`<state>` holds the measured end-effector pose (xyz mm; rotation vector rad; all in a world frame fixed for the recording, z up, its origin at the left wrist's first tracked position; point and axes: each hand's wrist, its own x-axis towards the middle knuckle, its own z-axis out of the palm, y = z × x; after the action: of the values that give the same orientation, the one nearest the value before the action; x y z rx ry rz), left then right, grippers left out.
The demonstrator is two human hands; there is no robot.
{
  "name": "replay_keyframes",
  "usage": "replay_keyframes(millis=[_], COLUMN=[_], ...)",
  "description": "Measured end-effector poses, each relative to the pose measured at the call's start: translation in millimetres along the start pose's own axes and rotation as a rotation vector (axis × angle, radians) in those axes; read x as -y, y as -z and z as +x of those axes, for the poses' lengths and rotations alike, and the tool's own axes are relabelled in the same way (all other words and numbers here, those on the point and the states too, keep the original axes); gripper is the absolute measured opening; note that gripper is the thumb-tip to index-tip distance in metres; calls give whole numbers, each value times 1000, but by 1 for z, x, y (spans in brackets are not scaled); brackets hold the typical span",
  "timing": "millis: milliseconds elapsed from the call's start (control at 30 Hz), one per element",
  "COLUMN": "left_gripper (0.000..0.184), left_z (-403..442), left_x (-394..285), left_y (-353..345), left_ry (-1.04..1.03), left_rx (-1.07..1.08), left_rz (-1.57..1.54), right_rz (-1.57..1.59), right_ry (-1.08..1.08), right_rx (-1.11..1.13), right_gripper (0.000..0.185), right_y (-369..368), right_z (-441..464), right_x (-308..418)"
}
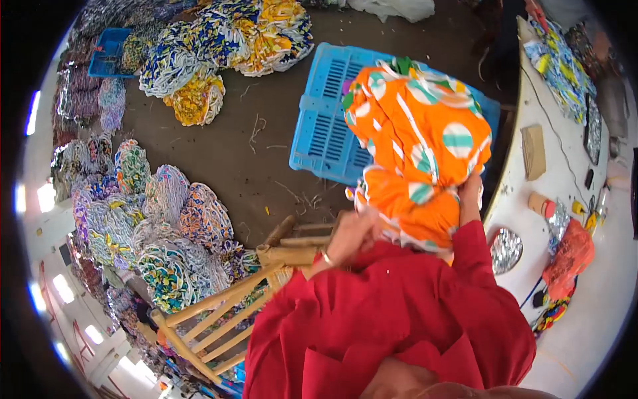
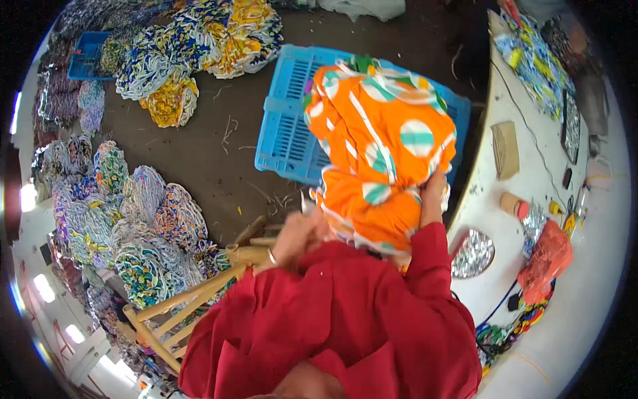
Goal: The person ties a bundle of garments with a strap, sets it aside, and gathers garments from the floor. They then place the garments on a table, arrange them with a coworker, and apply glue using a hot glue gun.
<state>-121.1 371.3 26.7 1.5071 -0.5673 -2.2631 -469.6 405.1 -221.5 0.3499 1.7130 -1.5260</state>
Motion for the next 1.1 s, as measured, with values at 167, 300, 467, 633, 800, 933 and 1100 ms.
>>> replay_keyframes(millis=[167, 300, 467, 633, 800, 933, 1100], left_gripper=[41, 45, 38, 35, 20, 13, 11], left_z=[13, 26, 48, 120, 137, 159, 176], left_x=[-45, -81, -42, -34, 3, 56, 58], left_y=[-27, -93, -223, -232, -153, -147, -146], left_ry=[-321, -435, -764, -1458, -663, -827, -937], left_rx=[131, 263, 632, 299, 130, 124, 183], left_rz=[159, 391, 1124, 1188, 1371, 1267, 1245], right_rz=[-131, -932, -709, -274, -344, -457, -351], right_ry=[201, 1119, 1011, 755, 343, 578, 383], right_rx=[317, 539, 555, 482, 452, 381, 504], right_gripper=[29, 22, 27, 37, 38, 41, 39], right_y=[6, -6, -8, 0, 11, -3, 7], right_z=[-89, -156, -144, -119, -126, -148, -135], right_x=[47, 57, 33, 21, 40, 58, 58])
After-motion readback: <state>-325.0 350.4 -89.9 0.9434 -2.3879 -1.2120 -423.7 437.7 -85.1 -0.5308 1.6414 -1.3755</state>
